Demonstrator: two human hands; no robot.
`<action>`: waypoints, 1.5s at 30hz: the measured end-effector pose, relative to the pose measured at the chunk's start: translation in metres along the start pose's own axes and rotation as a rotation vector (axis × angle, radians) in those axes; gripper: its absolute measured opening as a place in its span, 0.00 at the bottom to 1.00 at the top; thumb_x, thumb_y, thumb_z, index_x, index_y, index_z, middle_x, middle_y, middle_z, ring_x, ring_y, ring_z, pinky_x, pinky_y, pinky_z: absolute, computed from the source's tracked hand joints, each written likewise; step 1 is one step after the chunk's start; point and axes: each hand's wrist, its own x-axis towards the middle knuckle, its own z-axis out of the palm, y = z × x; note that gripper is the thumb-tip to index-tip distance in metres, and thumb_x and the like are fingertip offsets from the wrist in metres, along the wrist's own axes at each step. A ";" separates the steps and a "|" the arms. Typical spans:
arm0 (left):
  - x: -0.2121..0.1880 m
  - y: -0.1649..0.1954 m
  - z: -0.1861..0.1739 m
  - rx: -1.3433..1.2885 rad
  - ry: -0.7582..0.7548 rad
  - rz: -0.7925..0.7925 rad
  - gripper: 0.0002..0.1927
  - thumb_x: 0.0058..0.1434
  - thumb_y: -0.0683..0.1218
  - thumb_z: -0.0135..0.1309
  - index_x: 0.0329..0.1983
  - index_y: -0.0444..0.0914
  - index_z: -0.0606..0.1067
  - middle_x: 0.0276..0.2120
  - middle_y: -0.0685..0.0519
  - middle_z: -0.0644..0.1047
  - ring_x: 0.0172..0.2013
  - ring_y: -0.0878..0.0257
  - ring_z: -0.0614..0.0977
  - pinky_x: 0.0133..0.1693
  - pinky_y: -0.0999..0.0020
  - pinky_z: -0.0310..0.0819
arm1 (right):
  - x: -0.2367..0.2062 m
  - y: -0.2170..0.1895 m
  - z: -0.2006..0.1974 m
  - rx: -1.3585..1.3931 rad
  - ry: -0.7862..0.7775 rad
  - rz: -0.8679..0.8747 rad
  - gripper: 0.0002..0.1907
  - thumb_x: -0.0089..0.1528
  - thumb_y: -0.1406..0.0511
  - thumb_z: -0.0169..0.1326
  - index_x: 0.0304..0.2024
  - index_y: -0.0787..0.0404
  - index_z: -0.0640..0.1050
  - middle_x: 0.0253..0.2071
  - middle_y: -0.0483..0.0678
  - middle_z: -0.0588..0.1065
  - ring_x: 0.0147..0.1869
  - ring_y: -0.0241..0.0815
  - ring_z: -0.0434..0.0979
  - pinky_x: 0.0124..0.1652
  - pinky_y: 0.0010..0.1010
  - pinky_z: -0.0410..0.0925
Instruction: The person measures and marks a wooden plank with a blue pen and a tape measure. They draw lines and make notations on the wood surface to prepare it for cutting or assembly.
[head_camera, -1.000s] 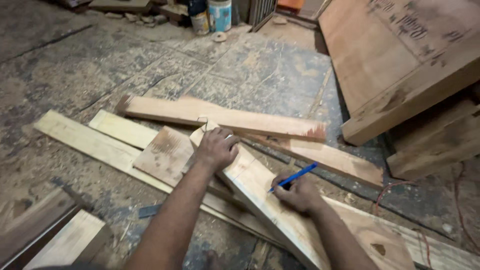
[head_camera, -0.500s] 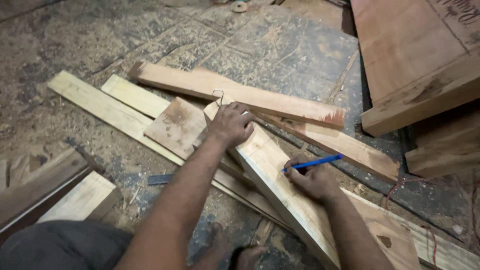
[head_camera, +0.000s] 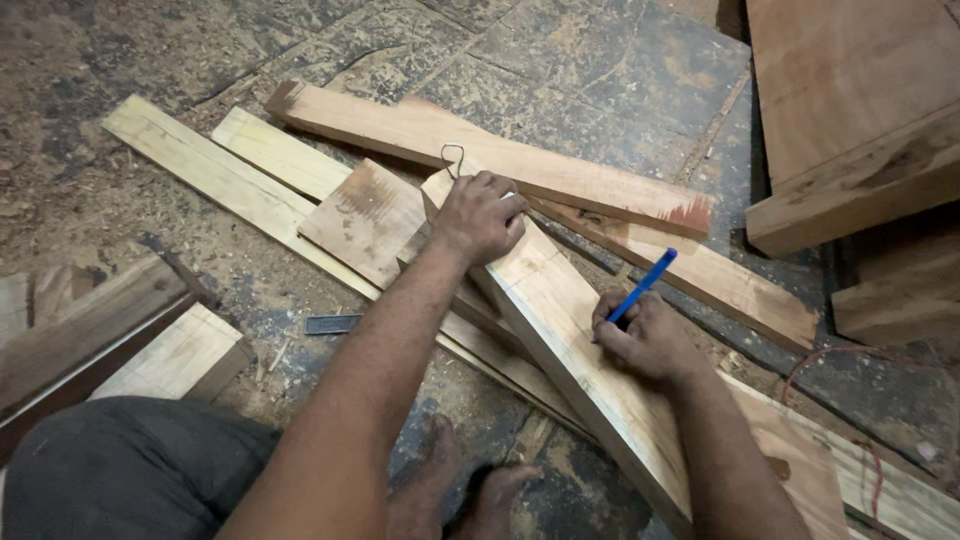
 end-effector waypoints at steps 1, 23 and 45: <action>0.000 0.000 -0.001 0.008 -0.002 0.006 0.18 0.65 0.55 0.47 0.50 0.44 0.81 0.54 0.50 0.76 0.57 0.56 0.73 0.61 0.50 0.63 | -0.001 -0.002 0.000 -0.054 0.029 0.045 0.07 0.56 0.63 0.57 0.29 0.61 0.77 0.21 0.43 0.73 0.24 0.37 0.72 0.27 0.32 0.68; 0.007 -0.006 -0.005 -0.034 0.016 0.030 0.18 0.60 0.56 0.50 0.47 0.46 0.81 0.53 0.48 0.76 0.57 0.53 0.73 0.56 0.48 0.61 | -0.016 0.012 0.006 -0.012 0.133 -0.007 0.09 0.58 0.65 0.59 0.38 0.63 0.84 0.32 0.46 0.84 0.35 0.33 0.84 0.38 0.26 0.76; 0.000 -0.004 0.001 -0.049 0.078 0.020 0.15 0.61 0.54 0.51 0.46 0.47 0.82 0.50 0.52 0.76 0.56 0.55 0.74 0.59 0.50 0.64 | -0.021 0.031 0.018 -0.035 0.125 -0.025 0.09 0.58 0.66 0.60 0.39 0.62 0.84 0.32 0.47 0.83 0.35 0.35 0.80 0.37 0.29 0.75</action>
